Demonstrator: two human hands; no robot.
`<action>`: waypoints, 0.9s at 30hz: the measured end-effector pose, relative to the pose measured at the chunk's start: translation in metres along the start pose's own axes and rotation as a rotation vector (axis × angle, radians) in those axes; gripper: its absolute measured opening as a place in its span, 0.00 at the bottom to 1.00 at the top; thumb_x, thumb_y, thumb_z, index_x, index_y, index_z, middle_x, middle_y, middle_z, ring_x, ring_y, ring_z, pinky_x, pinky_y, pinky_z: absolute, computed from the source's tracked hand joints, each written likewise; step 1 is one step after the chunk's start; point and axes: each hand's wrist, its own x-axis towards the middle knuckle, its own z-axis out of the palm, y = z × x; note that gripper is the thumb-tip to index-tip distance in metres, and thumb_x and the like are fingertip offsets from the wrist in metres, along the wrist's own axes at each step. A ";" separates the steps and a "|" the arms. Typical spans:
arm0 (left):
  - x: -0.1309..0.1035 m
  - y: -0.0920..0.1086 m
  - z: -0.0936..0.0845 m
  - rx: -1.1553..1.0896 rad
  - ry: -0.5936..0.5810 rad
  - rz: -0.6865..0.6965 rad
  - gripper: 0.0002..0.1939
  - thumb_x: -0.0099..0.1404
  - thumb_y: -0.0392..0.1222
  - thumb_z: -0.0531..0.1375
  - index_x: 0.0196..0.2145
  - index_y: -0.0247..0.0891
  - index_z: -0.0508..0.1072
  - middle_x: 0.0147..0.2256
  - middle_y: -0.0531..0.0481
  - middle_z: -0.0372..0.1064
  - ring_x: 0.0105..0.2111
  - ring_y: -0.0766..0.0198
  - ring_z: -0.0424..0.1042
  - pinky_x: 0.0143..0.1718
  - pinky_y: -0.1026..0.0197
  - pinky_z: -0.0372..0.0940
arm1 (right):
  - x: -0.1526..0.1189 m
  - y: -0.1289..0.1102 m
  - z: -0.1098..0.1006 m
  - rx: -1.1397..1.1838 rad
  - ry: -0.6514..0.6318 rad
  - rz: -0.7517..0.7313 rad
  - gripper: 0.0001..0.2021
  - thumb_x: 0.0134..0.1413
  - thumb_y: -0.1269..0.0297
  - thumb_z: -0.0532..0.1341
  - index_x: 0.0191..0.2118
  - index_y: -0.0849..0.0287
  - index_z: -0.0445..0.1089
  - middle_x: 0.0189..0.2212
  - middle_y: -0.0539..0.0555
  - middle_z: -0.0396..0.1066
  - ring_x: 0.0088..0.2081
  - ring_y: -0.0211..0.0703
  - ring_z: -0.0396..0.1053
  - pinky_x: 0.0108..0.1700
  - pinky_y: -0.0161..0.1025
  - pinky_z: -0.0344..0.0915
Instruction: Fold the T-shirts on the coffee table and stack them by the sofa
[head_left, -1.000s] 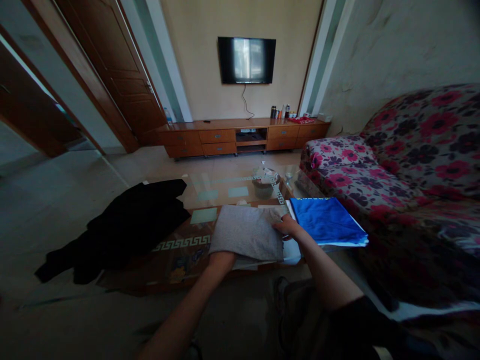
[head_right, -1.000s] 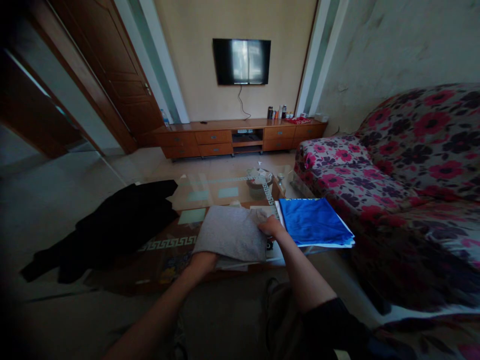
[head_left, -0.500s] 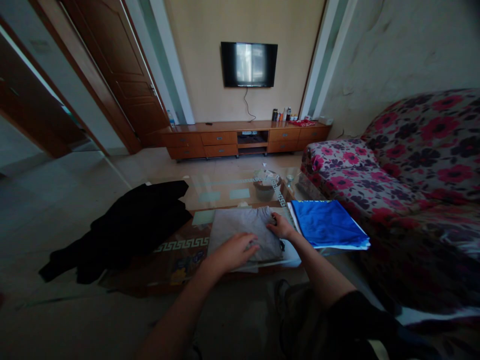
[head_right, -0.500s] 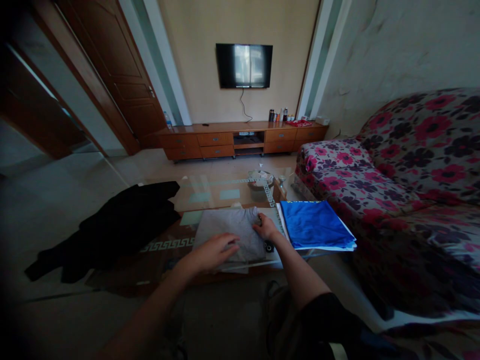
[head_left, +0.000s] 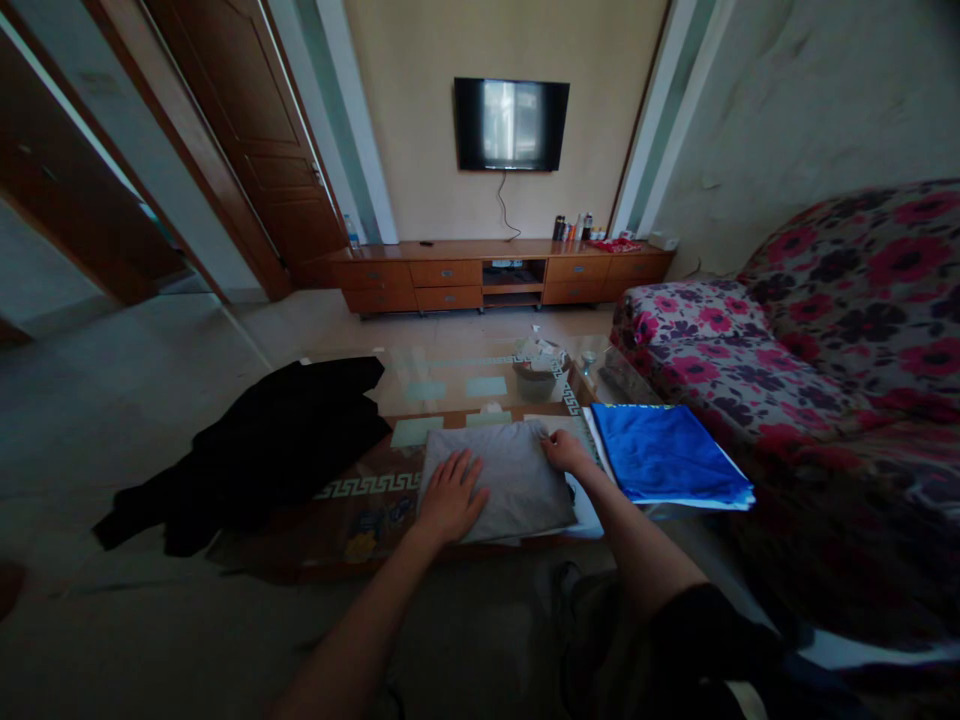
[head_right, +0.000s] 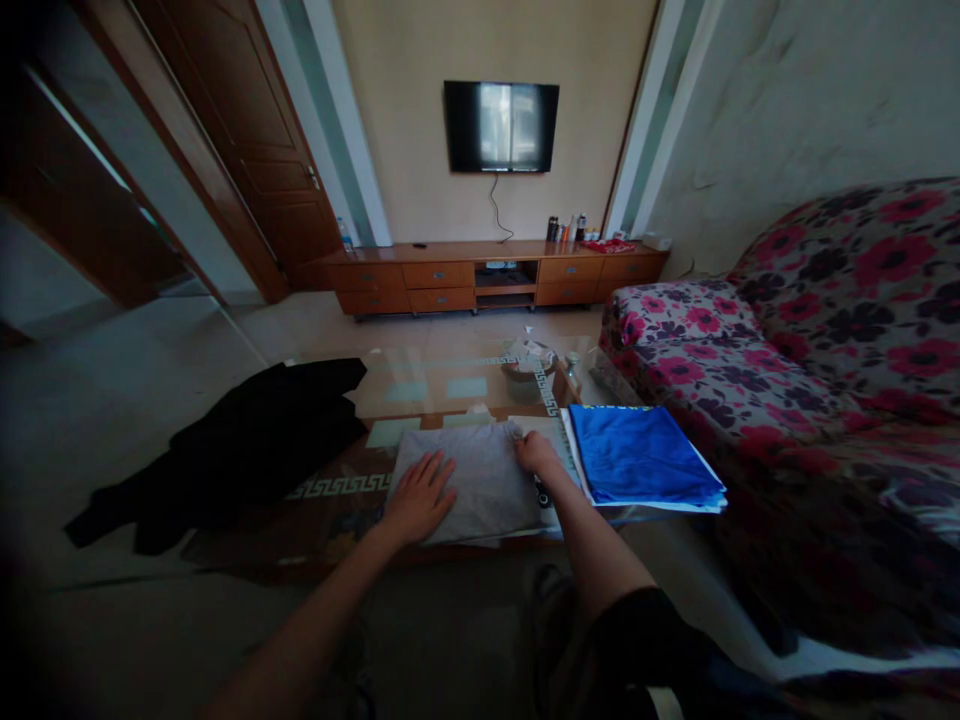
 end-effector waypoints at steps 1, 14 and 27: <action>-0.003 0.002 -0.002 0.000 -0.025 -0.010 0.33 0.75 0.59 0.45 0.72 0.45 0.55 0.73 0.45 0.45 0.73 0.48 0.43 0.71 0.42 0.43 | -0.002 -0.005 0.000 -0.021 -0.019 0.025 0.16 0.62 0.59 0.60 0.48 0.65 0.77 0.45 0.69 0.78 0.50 0.56 0.76 0.50 0.44 0.68; 0.040 -0.002 -0.011 0.023 0.152 -0.091 0.30 0.73 0.48 0.48 0.69 0.39 0.60 0.71 0.41 0.53 0.71 0.48 0.48 0.70 0.43 0.44 | -0.060 -0.108 0.041 -0.248 0.122 -0.619 0.29 0.72 0.51 0.47 0.73 0.54 0.54 0.73 0.59 0.49 0.74 0.56 0.41 0.71 0.57 0.37; 0.043 -0.039 0.000 -0.025 0.157 -0.144 0.33 0.74 0.54 0.47 0.71 0.41 0.56 0.71 0.41 0.51 0.72 0.48 0.47 0.71 0.40 0.41 | -0.040 -0.090 0.059 -0.207 0.028 -0.441 0.33 0.73 0.45 0.40 0.74 0.55 0.50 0.75 0.58 0.40 0.75 0.55 0.33 0.72 0.57 0.31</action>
